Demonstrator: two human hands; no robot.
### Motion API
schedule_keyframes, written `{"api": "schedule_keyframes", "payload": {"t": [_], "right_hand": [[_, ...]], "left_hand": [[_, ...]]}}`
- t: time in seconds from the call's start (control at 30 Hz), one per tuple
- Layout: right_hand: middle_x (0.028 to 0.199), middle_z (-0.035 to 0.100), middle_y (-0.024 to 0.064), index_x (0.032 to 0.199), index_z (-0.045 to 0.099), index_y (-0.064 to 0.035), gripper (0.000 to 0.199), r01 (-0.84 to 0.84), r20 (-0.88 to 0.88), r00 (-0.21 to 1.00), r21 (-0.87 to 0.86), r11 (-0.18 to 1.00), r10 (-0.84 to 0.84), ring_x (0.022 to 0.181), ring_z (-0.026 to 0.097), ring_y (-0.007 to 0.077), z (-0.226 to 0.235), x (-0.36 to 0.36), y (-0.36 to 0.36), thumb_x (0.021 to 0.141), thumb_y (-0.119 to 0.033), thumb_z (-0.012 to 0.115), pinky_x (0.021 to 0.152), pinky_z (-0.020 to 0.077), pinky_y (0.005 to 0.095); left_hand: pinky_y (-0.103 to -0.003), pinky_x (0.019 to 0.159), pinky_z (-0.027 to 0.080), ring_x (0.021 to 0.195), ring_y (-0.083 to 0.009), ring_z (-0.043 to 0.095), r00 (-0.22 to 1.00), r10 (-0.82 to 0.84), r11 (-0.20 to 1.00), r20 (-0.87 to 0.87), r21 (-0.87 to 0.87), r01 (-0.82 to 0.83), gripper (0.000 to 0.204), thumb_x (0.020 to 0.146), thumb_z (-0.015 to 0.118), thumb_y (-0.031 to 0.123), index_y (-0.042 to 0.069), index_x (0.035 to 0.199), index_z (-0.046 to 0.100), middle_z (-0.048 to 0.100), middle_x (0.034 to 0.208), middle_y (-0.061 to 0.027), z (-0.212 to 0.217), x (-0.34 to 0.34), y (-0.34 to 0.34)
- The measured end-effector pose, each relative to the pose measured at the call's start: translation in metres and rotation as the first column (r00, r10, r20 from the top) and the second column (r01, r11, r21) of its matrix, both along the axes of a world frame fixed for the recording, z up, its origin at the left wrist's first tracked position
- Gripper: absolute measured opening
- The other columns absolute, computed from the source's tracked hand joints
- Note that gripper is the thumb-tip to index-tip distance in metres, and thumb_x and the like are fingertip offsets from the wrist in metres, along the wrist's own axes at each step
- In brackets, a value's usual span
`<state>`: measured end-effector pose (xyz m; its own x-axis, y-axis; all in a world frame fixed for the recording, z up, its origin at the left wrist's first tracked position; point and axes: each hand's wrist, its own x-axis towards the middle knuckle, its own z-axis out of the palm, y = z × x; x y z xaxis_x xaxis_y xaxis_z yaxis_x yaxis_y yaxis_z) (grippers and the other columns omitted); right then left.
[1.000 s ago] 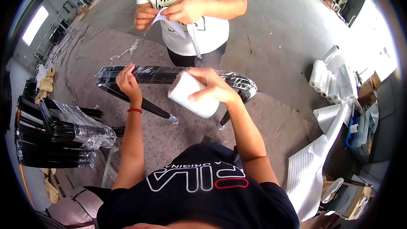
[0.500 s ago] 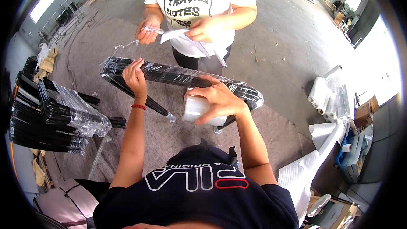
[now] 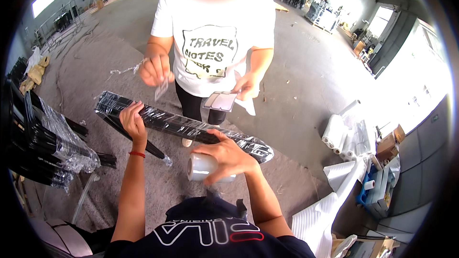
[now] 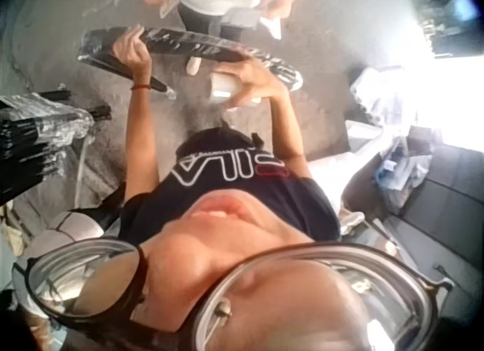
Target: The person wraps long black metal rods with clear plastic wrap in a warehouse setting. They sit on the floor to wrap a bundle, then stand to wrap individual rods, applying labels, and finally stacking the wrapped items onto a pallet.
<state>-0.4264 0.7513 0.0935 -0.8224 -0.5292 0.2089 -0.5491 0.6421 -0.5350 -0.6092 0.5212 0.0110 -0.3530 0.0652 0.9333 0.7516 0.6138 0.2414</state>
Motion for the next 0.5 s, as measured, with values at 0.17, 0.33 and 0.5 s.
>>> {"api": "schedule_keyframes", "payload": {"t": [0.17,0.33,0.5], "right_hand": [[0.091,0.060,0.0054,0.104,0.053,-0.0082,0.066,0.018,0.013,1.000,0.022,1.000,-0.019,0.085,0.057,0.0192,0.004,0.000,-0.006,0.046,-0.033,0.070,0.103,0.0192,0.0422],[0.090,0.060,0.0051,0.105,0.053,-0.0087,0.066,0.012,0.005,1.000,0.026,1.000,-0.012,0.084,0.057,0.0199,-0.001,0.001,-0.008,0.045,-0.033,0.070,0.103,0.0196,0.0421],[0.097,0.059,0.0047,0.104,0.054,-0.0065,0.067,-0.031,-0.085,0.996,0.026,0.999,0.033,0.088,0.057,0.0189,0.000,0.000,-0.016,0.045,-0.032,0.073,0.102,0.0190,0.0415]], "left_hand": [[-0.038,0.086,0.034,0.089,-0.0263,0.057,1.000,0.015,1.000,-0.002,-0.006,-0.016,0.032,0.085,0.033,0.015,0.002,0.085,0.062,0.063,0.090,-0.0091,-0.002,-0.002,-0.004],[-0.038,0.084,0.035,0.089,-0.0251,0.057,1.000,0.010,1.000,-0.016,0.000,-0.010,0.030,0.086,0.034,0.016,0.003,0.085,0.062,0.063,0.090,-0.0072,-0.002,0.000,-0.007],[-0.037,0.081,0.037,0.086,-0.0266,0.057,0.997,-0.024,1.000,-0.079,-0.010,0.023,0.033,0.088,0.032,0.017,0.003,0.083,0.062,0.063,0.089,-0.0104,-0.003,-0.003,-0.020]]}}
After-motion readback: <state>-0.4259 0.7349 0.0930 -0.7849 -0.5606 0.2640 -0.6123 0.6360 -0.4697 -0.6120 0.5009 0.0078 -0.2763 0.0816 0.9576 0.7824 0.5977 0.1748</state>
